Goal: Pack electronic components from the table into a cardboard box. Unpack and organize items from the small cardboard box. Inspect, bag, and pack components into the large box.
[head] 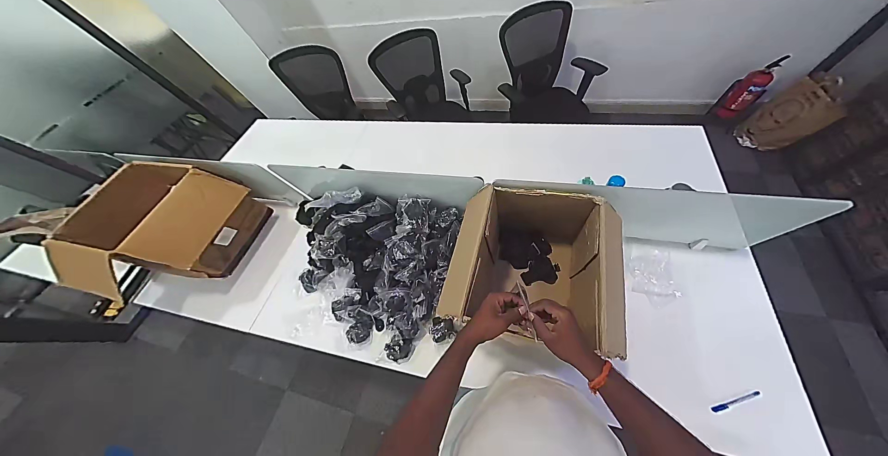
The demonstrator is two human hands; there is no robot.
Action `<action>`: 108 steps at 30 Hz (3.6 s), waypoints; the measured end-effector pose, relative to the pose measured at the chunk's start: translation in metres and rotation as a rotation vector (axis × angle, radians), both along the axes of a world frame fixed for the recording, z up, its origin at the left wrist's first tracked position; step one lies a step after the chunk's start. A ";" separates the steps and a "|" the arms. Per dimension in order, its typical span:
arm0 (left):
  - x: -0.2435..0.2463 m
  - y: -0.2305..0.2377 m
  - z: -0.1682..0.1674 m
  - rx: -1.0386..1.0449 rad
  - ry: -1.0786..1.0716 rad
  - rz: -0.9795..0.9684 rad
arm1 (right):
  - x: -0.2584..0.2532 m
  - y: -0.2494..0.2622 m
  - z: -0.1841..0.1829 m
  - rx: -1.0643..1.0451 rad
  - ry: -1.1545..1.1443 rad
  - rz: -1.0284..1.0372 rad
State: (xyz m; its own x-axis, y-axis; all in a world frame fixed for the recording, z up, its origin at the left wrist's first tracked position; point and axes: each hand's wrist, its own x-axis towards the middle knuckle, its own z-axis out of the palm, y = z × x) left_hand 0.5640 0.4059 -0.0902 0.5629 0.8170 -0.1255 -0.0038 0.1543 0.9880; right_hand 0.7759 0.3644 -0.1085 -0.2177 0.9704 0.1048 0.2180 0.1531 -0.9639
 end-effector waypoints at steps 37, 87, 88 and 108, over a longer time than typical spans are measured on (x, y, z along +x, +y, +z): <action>-0.004 -0.005 -0.015 0.229 -0.046 -0.127 | 0.007 0.004 0.007 -0.186 -0.094 0.268; 0.005 -0.008 -0.012 0.203 -0.121 -0.108 | 0.011 0.001 0.003 0.020 0.091 0.286; 0.005 -0.008 -0.012 0.207 -0.120 -0.110 | 0.011 0.001 0.002 0.022 0.088 0.284; -0.004 -0.009 -0.010 0.239 -0.008 0.118 | 0.021 0.004 0.006 -0.113 0.107 -0.123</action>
